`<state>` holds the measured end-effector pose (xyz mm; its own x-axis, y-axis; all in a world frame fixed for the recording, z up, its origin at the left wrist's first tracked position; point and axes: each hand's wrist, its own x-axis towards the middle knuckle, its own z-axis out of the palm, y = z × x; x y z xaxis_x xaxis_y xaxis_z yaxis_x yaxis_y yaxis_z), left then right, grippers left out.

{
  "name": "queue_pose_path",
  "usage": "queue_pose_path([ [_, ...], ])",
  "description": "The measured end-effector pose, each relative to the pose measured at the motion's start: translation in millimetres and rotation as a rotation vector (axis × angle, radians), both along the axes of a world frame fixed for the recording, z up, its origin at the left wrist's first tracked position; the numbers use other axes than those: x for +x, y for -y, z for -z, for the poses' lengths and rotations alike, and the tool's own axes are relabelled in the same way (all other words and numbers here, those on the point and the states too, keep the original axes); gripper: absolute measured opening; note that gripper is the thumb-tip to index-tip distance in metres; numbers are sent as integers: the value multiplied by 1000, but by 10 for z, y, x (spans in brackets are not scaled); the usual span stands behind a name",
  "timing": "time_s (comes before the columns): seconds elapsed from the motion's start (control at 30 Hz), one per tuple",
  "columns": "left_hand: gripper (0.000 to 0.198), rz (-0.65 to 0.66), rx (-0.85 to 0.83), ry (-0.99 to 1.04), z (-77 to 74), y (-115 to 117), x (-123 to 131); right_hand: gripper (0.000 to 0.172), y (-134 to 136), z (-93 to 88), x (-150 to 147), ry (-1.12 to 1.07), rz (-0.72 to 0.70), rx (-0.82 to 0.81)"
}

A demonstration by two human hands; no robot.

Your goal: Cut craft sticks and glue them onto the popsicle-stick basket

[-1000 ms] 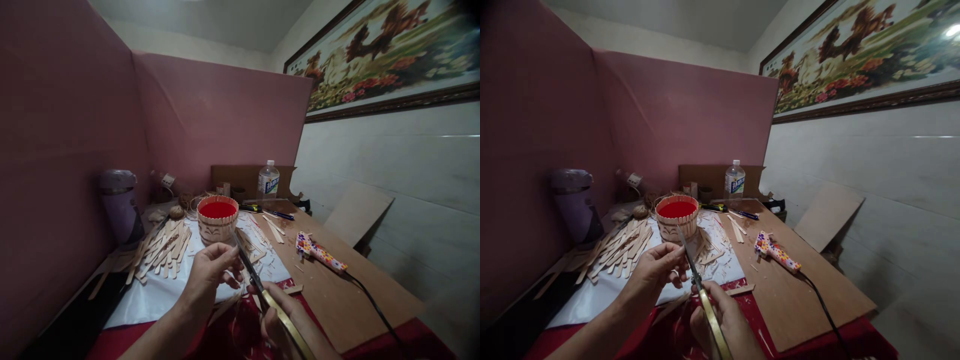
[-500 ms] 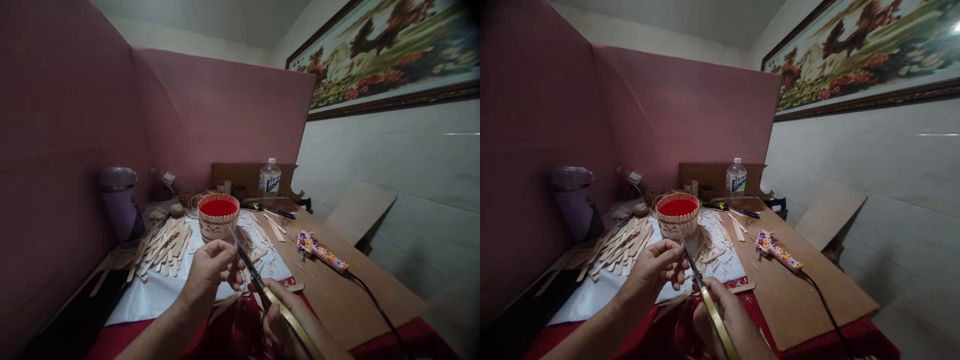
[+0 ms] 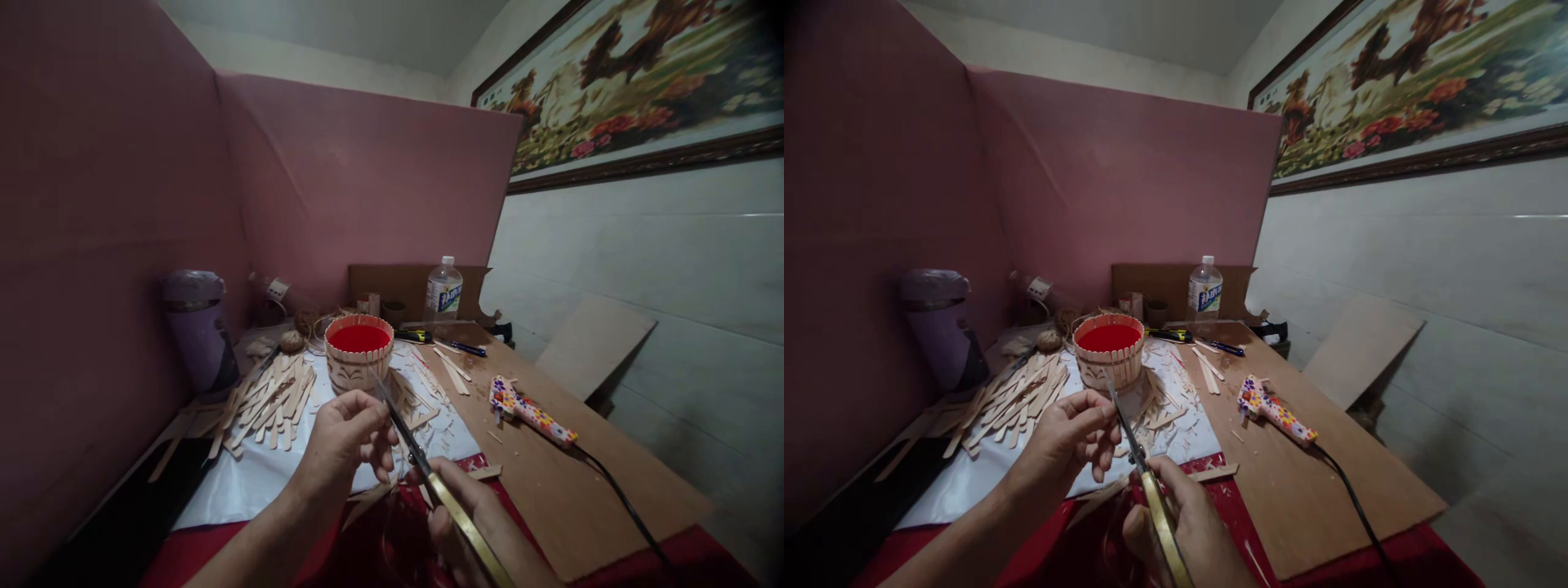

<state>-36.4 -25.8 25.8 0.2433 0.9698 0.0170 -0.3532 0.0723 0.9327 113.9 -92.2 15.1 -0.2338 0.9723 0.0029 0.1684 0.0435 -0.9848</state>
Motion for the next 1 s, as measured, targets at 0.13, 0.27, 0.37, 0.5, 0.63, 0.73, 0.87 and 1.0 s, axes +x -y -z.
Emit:
queue_pose_path([
  [0.13,23,9,13,-12,-23,24,5,69,-23,42,-23,-2,9,37],
  [0.27,28,48,65,-126,-47,44,21,69,-39,53,-12,-15,-29,43],
  [0.37,28,62,109,-165,-53,64,32,67,-50,67,-1,-23,-35,57],
  [0.5,26,51,152,-157,-46,86,43,64,-55,96,2,-80,-55,21],
  [0.63,26,50,159,-129,-33,90,60,63,-55,123,-5,-102,-36,9],
  [0.73,26,60,158,-114,-20,84,80,63,-65,152,-11,-123,-16,34],
  [0.87,26,57,146,-92,-15,62,97,62,-88,212,-7,-168,-14,44],
  [1.0,26,0,129,-77,-25,27,93,63,-82,230,0,-213,11,-12],
])
